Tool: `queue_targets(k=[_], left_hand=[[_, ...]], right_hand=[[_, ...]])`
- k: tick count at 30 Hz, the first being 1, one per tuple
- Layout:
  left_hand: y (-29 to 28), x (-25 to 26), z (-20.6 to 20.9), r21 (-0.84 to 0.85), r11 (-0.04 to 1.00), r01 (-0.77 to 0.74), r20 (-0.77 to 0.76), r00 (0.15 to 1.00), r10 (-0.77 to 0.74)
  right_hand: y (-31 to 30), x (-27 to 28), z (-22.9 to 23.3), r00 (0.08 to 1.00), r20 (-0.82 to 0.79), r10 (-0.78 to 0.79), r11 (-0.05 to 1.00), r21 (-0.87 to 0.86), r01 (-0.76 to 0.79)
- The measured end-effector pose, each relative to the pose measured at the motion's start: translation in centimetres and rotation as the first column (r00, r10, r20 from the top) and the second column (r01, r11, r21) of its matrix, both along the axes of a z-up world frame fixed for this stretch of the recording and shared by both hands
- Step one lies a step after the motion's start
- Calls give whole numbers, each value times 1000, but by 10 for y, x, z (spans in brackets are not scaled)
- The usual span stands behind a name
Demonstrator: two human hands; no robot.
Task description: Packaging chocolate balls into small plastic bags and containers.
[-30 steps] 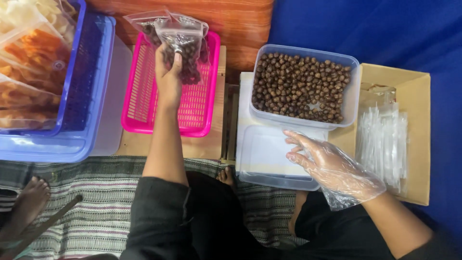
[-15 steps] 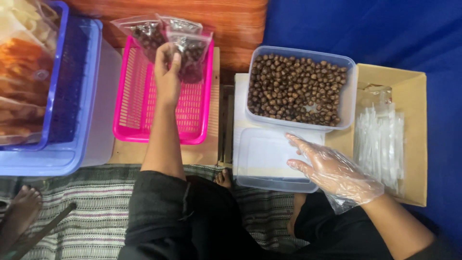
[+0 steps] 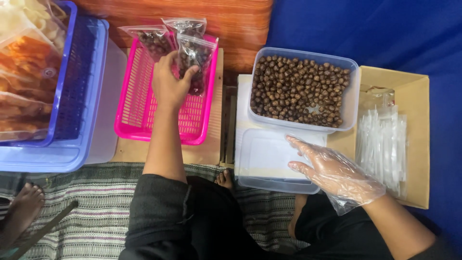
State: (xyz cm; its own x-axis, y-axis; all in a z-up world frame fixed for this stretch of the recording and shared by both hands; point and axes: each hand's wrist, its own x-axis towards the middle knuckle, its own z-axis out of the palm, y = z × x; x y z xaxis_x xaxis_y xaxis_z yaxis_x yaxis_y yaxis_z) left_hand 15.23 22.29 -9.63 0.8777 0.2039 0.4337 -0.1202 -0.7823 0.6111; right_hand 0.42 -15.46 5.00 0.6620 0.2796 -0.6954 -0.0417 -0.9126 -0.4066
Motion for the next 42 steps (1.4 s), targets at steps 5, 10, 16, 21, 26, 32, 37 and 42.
queue_targets(k=[5,10,16,21,26,32,37,42], left_hand=[[-7,-14,25,-264,965,5,-275,958,-80],[17,14,-22,-591,794,141,-14,983,-185],[44,26,-40,-570,812,125,128,990,-63],[53,30,-50,-541,837,86,199,980,28],[58,29,-48,-455,887,-83,192,963,189],[52,20,-37,-130,929,-346,115,926,361],[36,14,-16,-141,926,-352,-14,935,353],[37,13,-23,-136,945,-297,-5,954,299]], right_hand=[[1,-2,5,999,-14,-30,1000,-5,30],[2,-1,11,999,-20,-32,999,4,33],[-10,-1,-15,998,-7,58,998,-13,-58],[-18,-2,-34,994,30,108,994,19,-109],[-16,-2,-29,995,-16,103,994,-22,-103],[-20,-2,-39,990,-1,144,989,-25,-144],[-13,-1,-25,991,-76,106,990,-82,-112],[-20,-3,-33,990,-22,136,989,-53,-137]])
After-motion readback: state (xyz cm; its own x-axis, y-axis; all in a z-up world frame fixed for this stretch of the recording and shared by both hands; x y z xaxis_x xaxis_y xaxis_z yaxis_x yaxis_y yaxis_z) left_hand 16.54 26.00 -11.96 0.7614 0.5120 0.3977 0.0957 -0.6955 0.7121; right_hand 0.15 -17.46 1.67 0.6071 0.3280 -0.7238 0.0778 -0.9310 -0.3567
